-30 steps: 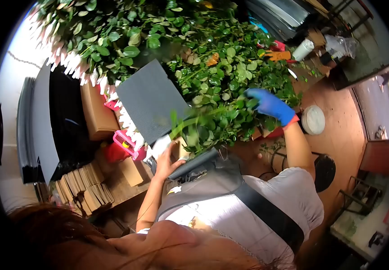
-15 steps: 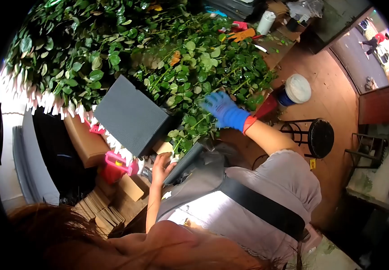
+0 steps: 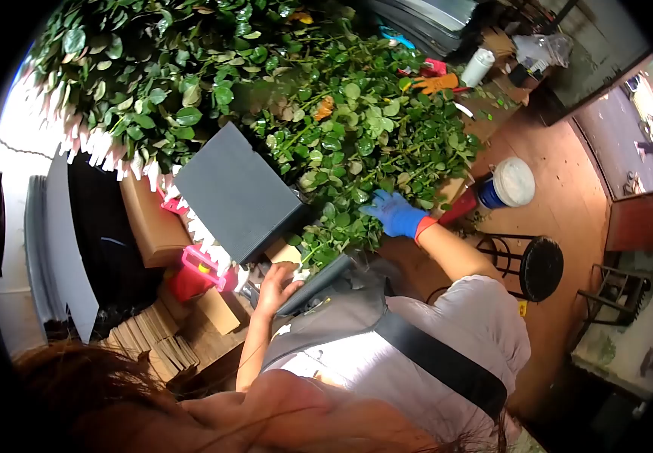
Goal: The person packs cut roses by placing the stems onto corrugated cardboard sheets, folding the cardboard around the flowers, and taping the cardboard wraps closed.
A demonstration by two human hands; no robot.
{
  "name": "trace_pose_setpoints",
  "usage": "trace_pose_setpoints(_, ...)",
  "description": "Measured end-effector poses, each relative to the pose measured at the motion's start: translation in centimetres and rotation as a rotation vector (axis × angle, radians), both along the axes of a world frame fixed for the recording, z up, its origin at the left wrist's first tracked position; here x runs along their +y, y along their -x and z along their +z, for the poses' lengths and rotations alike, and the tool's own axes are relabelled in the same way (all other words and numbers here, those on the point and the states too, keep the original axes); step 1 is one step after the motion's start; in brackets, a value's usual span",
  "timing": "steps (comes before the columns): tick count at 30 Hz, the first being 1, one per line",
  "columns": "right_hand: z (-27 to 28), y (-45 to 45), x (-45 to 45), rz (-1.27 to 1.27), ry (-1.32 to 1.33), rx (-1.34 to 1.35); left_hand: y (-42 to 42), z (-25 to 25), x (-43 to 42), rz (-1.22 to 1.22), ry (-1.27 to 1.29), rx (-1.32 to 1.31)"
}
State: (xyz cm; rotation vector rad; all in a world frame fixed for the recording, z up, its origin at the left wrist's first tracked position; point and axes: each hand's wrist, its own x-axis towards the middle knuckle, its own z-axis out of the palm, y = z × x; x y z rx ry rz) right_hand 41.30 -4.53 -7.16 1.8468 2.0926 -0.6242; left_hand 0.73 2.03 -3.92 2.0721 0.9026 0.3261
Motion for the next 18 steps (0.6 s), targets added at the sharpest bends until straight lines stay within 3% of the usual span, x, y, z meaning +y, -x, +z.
trace_pose_setpoints(3,10.6,-0.3,5.4,0.027,0.279,0.054,0.1,0.1,0.2,-0.016,-0.044,0.015)
trace_pose_setpoints(7,11.3,2.1,12.9,0.022,-0.862,0.261,-0.1,1.3,0.4,-0.01,-0.016,0.016)
trace_pose_setpoints(9,8.9,3.6,18.1,0.062,-0.994,0.247,0.2,-0.3,0.7,-0.01,-0.063,-0.026)
trace_pose_setpoints(12,5.5,4.4,24.0,0.153,-0.918,0.076,-0.4,-0.8,0.4,0.064,-0.144,-0.037)
trace_pose_setpoints(13,6.1,4.7,24.9,0.131,-0.849,0.068,-0.5,-1.1,0.2,0.089,-0.169,-0.033)
trace_pose_setpoints(16,10.0,4.6,24.6,0.192,-0.971,0.251,-0.8,-1.7,0.1,0.118,-0.189,-0.094)
trace_pose_setpoints(18,11.0,3.0,24.1,0.201,-0.868,0.229,-0.7,-1.8,0.0,0.129,-0.174,-0.099)
